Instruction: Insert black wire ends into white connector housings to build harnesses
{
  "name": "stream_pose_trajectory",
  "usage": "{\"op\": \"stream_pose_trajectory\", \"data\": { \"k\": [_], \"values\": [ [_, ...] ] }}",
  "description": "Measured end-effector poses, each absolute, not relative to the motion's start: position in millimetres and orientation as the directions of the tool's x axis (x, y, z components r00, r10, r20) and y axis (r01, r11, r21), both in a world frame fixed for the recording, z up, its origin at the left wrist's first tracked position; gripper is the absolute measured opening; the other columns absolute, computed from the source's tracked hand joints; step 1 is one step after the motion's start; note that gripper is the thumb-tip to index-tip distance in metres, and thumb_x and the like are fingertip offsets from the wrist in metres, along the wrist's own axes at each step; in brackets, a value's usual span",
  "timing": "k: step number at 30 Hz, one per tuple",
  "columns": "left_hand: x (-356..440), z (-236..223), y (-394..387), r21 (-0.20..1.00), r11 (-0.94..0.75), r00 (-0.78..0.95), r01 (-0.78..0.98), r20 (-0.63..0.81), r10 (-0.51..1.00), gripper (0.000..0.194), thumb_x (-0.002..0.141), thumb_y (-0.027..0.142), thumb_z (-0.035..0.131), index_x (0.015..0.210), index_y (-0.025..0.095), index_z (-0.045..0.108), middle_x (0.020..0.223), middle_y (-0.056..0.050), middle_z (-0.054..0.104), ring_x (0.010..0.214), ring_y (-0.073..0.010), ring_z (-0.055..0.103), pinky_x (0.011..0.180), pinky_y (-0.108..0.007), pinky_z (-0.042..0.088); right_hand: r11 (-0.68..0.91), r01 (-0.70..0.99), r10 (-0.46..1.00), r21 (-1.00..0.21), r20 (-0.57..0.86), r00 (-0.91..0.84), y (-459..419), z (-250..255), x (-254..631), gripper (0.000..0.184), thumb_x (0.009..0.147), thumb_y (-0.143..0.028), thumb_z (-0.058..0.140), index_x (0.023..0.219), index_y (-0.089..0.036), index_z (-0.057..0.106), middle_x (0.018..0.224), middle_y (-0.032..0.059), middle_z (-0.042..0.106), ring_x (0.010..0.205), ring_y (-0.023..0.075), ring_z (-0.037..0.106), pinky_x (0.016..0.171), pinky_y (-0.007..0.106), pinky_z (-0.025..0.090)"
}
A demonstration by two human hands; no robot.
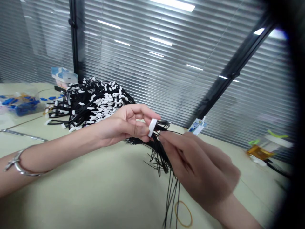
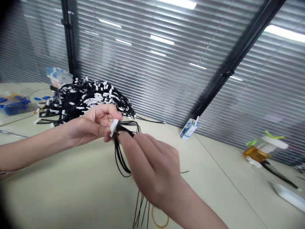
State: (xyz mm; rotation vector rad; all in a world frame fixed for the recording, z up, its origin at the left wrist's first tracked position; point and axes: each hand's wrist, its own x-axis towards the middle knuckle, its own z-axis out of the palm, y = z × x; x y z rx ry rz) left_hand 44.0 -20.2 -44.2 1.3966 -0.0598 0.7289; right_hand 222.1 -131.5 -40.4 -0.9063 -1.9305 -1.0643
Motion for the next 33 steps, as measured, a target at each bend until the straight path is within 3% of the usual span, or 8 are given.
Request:
{"op": "stream_pose_trajectory", "data": {
  "k": [3,8,12,16,18,21,26,33],
  "values": [
    [43.4,-39.3,-18.6,0.875,0.022,0.77,-0.484,0.414,0.486,0.027,0.073,0.008,0.075,0.097,0.02,0.072,0.079,0.002,0.07,0.069,-0.0084,0.069,0.06,-0.01,0.056,0.544,0.823,0.332,0.164,0.859,-0.39,-125.6,-32.7,226.3,0.011,0.089,-0.009,0.057,0.09,-0.021,0.056,0.064,-0.0064,0.055,0.05,0.0046,0.041,0.049,0.022,0.032],
    [29.5,-14.5,-12.4,0.828,-0.004,0.643,-0.56,0.439,0.627,0.026,0.069,-0.006,0.063,0.091,0.007,0.07,0.075,-0.002,0.07,0.063,-0.0085,0.068,0.058,-0.008,0.054,0.54,0.707,0.774,-0.456,0.6,-0.204,-111.0,-17.5,250.7,0.012,0.096,-0.032,0.05,0.091,-0.022,0.054,0.06,-0.0052,0.041,0.052,0.0061,0.036,0.045,0.02,0.028],
    [8.6,4.8,-7.2,0.772,-0.044,0.561,-0.634,0.499,0.661,0.033,0.074,-0.011,0.044,0.1,0.0,0.061,0.075,-0.006,0.068,0.067,-0.0081,0.069,0.06,-0.007,0.053,0.482,0.685,0.873,-0.546,0.369,-0.32,-87.8,-11.9,276.3,0.024,0.099,-0.04,0.04,0.093,-0.02,0.05,0.062,-0.0043,0.044,0.051,0.007,0.038,0.045,0.02,0.033],
    [-8.2,14.0,-3.7,0.784,-0.029,0.57,-0.62,0.475,0.67,0.034,0.081,-0.009,0.034,0.109,-0.004,0.053,0.078,-0.007,0.066,0.071,-0.0072,0.067,0.059,-0.005,0.051,0.468,0.764,0.878,-0.444,0.142,-0.456,-64.8,-21.5,291.0,0.026,0.1,-0.033,0.037,0.098,-0.018,0.057,0.092,0.0031,0.061,0.084,0.0117,0.057,0.077,0.027,0.048],
    [-11.7,15.0,-1.0,0.793,-0.017,0.575,-0.609,0.456,0.68,0.031,0.083,-0.007,0.039,0.111,-0.004,0.052,0.082,-0.007,0.067,0.071,-0.0067,0.067,0.06,-0.005,0.051,0.443,0.841,0.893,-0.311,0.074,-0.443,-57.0,-32.6,291.2,0.023,0.098,-0.029,0.042,0.099,-0.016,0.06,0.108,0.0057,0.059,0.107,0.017,0.053,0.095,0.038,0.042],
    [-12.4,14.2,5.0,0.814,0.007,0.576,-0.581,0.405,0.71,0.032,0.079,-0.009,0.049,0.109,-0.002,0.055,0.086,-0.007,0.068,0.074,-0.0074,0.067,0.063,-0.005,0.052,0.339,0.937,0.937,-0.081,-0.064,-0.344,-50.3,-54.1,281.9,0.022,0.095,-0.033,0.05,0.09,-0.013,0.06,0.098,0.0062,0.06,0.102,0.0194,0.054,0.091,0.042,0.043],
    [-12.3,12.1,13.1,0.83,0.005,0.561,-0.558,0.373,0.739,0.038,0.08,-0.009,0.047,0.118,-0.004,0.052,0.085,-0.006,0.067,0.077,-0.0068,0.066,0.067,-0.005,0.052,0.282,0.936,0.922,0.208,-0.33,-0.204,-44.8,-88.1,254.7,0.025,0.089,-0.036,0.061,0.091,-0.012,0.061,0.092,0.0053,0.062,0.088,0.0166,0.059,0.081,0.037,0.05],
    [-11.2,11.1,15.1,0.834,0.029,0.584,-0.551,0.361,0.727,0.034,0.08,-0.006,0.055,0.113,0.0,0.056,0.085,-0.005,0.068,0.074,-0.0064,0.065,0.067,-0.006,0.055,0.268,0.899,0.931,0.347,-0.334,-0.149,-38.7,-101.0,243.9,0.024,0.093,-0.032,0.057,0.102,-0.01,0.062,0.105,0.0092,0.062,0.097,0.0185,0.06,0.086,0.039,0.05]
  ]
}}
